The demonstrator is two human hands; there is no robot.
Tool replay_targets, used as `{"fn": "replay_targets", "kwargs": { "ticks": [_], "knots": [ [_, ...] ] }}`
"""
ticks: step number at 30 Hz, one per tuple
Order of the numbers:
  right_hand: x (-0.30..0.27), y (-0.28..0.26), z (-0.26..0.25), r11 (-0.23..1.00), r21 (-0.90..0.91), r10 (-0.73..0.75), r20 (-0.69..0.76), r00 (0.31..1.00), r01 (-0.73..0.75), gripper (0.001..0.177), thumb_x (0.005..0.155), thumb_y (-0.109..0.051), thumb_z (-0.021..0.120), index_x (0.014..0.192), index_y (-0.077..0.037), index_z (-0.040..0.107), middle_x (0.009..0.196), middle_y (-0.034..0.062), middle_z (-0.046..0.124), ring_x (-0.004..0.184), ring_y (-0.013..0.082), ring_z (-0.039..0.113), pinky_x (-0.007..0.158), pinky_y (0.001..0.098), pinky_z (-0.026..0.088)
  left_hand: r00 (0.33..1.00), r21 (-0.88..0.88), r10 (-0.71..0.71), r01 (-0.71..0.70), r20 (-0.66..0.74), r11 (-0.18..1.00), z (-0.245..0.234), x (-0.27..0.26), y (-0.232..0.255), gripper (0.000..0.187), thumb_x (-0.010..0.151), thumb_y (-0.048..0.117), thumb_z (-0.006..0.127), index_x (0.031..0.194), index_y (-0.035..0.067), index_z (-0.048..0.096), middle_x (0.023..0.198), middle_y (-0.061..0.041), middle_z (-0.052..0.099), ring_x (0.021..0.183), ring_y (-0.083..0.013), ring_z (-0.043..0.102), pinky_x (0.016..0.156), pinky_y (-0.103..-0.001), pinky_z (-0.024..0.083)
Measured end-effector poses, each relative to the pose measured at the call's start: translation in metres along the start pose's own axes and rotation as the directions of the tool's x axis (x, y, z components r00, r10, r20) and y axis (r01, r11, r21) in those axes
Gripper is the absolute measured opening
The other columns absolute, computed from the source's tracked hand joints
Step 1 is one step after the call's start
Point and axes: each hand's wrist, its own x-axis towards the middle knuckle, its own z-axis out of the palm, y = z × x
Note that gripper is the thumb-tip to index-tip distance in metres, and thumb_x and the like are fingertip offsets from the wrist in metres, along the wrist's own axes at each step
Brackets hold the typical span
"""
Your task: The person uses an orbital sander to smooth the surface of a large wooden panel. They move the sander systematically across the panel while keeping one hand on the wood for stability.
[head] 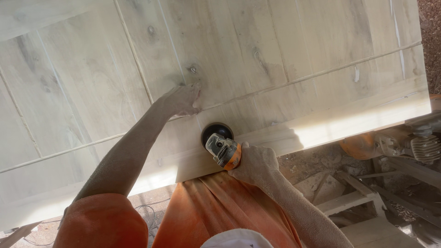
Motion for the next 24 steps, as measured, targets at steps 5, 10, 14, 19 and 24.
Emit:
{"fn": "replay_targets", "kwargs": {
  "ticks": [5,10,14,19,24],
  "knots": [
    [0.004,-0.004,0.000,1.000,-0.005,-0.007,0.010,1.000,0.008,0.068,0.078,-0.062,0.077,0.113,-0.008,0.056,0.084,0.0074,0.073,0.077,0.0222,0.075,0.071,0.0382,0.063,0.990,-0.028,-0.101,0.104,0.095,0.994,-0.011,-0.002,0.009,0.075,0.084,0.037,0.079,0.141,0.003,0.043,0.120,-0.016,0.068,0.113,-0.0332,0.067,0.103,-0.046,0.054],
    [0.006,-0.004,0.001,0.999,-0.016,-0.031,-0.027,0.999,0.031,0.067,0.076,-0.060,0.078,0.112,-0.008,0.056,0.084,0.0078,0.073,0.077,0.0229,0.075,0.071,0.0387,0.062,0.996,0.055,-0.078,0.075,0.046,0.996,-0.015,-0.007,0.022,0.100,0.080,0.036,0.085,0.151,-0.005,0.028,0.122,-0.020,0.063,0.110,-0.0329,0.065,0.103,-0.045,0.051],
    [0.006,-0.002,0.001,1.000,-0.011,-0.026,-0.018,0.999,0.026,0.069,0.075,-0.062,0.078,0.111,-0.008,0.056,0.083,0.0080,0.072,0.077,0.0234,0.074,0.072,0.0387,0.062,0.988,0.085,-0.109,0.100,0.109,0.991,-0.019,-0.015,0.030,0.104,0.082,0.034,0.082,0.157,-0.006,0.021,0.116,-0.021,0.066,0.103,-0.0316,0.068,0.102,-0.043,0.053],
    [0.004,0.004,-0.003,0.999,-0.015,0.032,0.014,0.999,-0.032,0.064,0.082,-0.064,0.071,0.110,-0.008,0.058,0.082,0.0065,0.073,0.074,0.0204,0.075,0.068,0.0373,0.063,0.989,0.088,-0.087,0.077,0.122,0.993,-0.018,-0.015,0.030,0.099,0.083,0.032,0.078,0.157,-0.004,0.024,0.116,-0.019,0.067,0.096,-0.0279,0.066,0.097,-0.042,0.057],
    [0.001,0.011,-0.001,0.999,0.011,0.030,-0.005,1.000,-0.030,0.065,0.079,-0.061,0.076,0.113,-0.009,0.056,0.083,0.0065,0.072,0.075,0.0207,0.075,0.069,0.0373,0.063,0.990,0.156,-0.062,0.042,0.127,0.987,-0.008,-0.006,0.023,0.099,0.082,0.024,0.076,0.159,-0.001,0.018,0.133,-0.021,0.053,0.095,-0.0305,0.069,0.088,-0.042,0.062]
  ]
}}
